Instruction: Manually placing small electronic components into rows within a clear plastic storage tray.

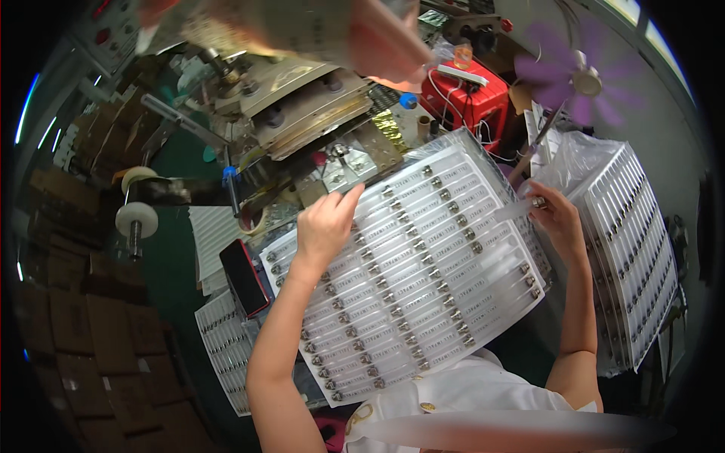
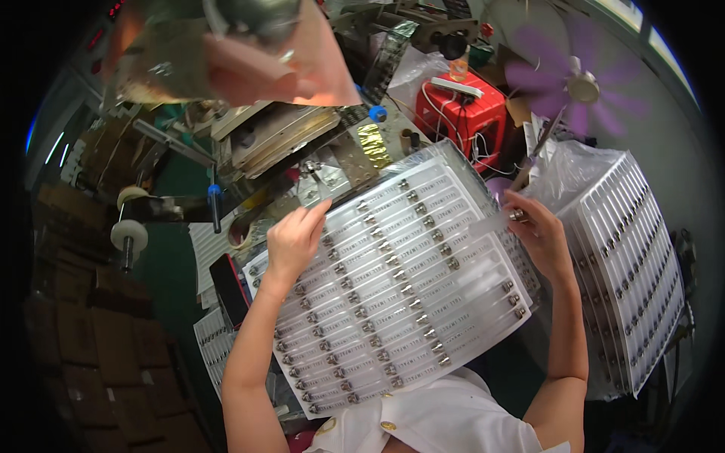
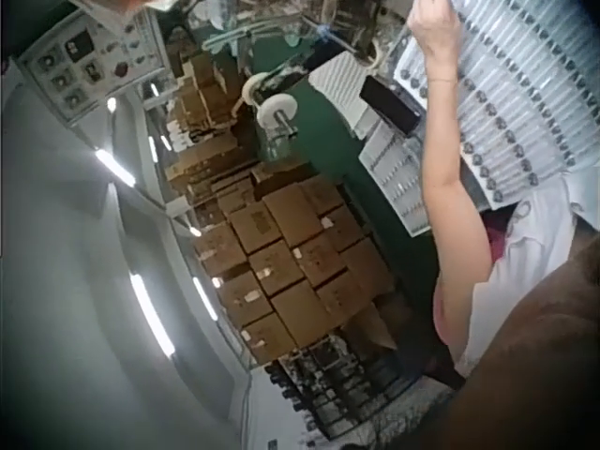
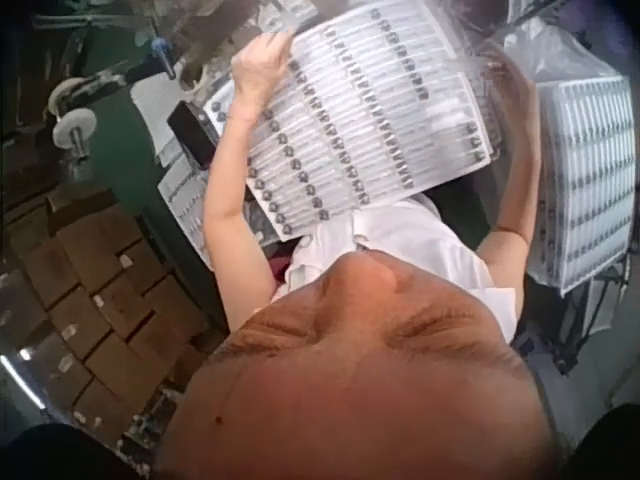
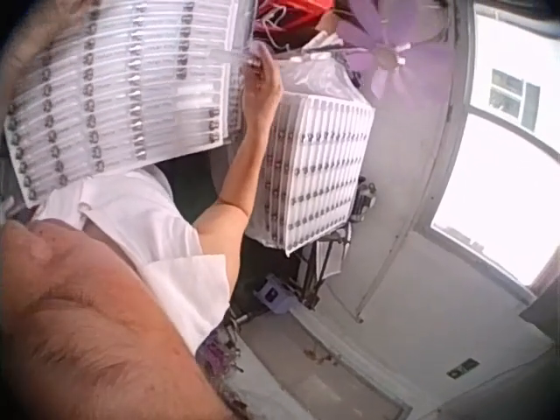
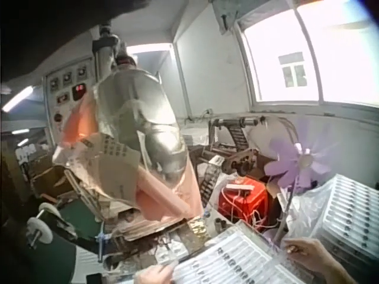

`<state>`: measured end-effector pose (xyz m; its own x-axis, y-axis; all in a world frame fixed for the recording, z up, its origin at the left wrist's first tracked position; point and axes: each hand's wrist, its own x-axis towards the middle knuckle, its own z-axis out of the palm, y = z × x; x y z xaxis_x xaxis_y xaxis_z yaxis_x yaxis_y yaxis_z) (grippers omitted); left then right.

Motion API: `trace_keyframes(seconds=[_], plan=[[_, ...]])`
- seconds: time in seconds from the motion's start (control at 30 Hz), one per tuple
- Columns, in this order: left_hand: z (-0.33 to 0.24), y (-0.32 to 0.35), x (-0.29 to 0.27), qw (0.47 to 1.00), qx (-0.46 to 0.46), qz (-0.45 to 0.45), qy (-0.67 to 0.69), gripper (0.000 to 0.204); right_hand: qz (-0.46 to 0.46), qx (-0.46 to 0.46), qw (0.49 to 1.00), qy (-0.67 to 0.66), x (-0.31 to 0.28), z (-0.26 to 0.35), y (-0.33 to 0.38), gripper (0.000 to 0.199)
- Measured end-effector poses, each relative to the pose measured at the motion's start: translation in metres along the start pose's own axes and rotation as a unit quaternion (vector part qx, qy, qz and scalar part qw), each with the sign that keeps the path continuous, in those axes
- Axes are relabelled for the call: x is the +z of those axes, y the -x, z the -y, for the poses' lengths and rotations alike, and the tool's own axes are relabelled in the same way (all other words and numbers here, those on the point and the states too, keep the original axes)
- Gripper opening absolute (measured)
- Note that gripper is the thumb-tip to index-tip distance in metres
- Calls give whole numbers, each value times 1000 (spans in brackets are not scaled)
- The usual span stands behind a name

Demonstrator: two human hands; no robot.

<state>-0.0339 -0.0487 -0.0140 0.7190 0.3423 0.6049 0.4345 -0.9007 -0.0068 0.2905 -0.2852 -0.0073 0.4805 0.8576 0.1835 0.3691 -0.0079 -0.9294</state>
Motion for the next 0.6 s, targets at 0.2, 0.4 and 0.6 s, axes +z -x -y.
trace_keyframes(seconds=[0.2, 0.4, 0.6], plan=[[42, -38, 24, 987, -41, -69, -137, 34, 51, -126, 990, 47, 110, 40, -95, 30], [-19, 3, -6, 995, 55, -80, -37, 32, -1, -399, 907, 136, 204, 54, -128, 29], [-53, 85, -20, 994, 105, -6, 14, 36, 38, -454, 852, 259, 250, 51, -134, 42]])
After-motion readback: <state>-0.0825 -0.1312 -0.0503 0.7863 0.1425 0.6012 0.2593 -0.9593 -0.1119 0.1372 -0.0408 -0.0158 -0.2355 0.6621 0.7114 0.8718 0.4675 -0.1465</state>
